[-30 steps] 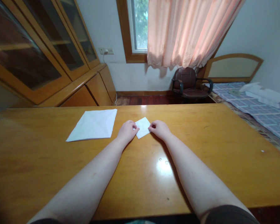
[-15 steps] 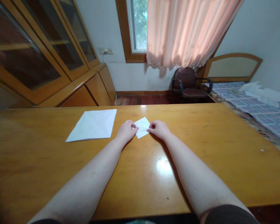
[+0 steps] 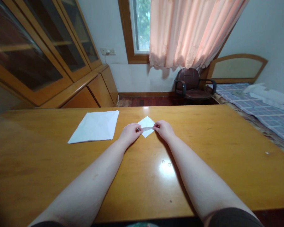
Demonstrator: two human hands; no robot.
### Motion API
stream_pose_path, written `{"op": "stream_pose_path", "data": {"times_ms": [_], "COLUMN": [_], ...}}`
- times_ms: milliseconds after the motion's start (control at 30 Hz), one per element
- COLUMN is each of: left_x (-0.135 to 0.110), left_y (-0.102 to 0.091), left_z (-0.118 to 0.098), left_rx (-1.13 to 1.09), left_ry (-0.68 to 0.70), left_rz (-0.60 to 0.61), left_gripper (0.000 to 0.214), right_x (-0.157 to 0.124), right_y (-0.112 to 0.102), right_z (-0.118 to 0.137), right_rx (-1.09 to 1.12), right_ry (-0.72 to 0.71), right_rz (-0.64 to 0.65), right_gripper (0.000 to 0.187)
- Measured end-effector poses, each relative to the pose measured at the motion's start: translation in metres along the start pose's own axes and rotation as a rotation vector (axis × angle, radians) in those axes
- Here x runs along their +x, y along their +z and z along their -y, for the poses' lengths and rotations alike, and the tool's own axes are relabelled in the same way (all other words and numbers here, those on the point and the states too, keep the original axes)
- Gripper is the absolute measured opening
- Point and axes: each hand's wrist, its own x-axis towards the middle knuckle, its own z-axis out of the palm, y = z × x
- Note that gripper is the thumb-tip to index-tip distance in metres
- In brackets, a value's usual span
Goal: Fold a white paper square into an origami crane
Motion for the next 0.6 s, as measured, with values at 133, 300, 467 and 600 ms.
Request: {"op": "stream_pose_path", "data": {"times_ms": [133,300,467,600], "left_x": [0.0004,-0.0011,-0.0012,-0.0002], "left_y": [-0.0005,-0.0021,-0.0040,-0.0022], "left_z": [0.0023,-0.0001,-0.0033,-0.0026], "left_rx": [0.053,0.063,0.056,0.065], "left_ry": [-0.010,-0.024,0.000,-0.028], "left_rz": [-0.024,-0.029,0.009,0.007], "left_gripper": [0.011,0.010,0.025,0.025], "right_x": [-0.0012,-0.0014,-0.0008,-0.0009], "right_y": [0.0006,0.0001,-0.0004,0.0006], "right_z": [-0.0002,0.0012,0.0031,0.0035], "right_rx": [0.006,0.029,0.038,0.026], "right_ry": [-0.101,-0.113,-0.053,-0.043], "right_rz": [0.045,0.079,0.085,0.088], "right_gripper": [0.016,0.012,0.017,0.019]}}
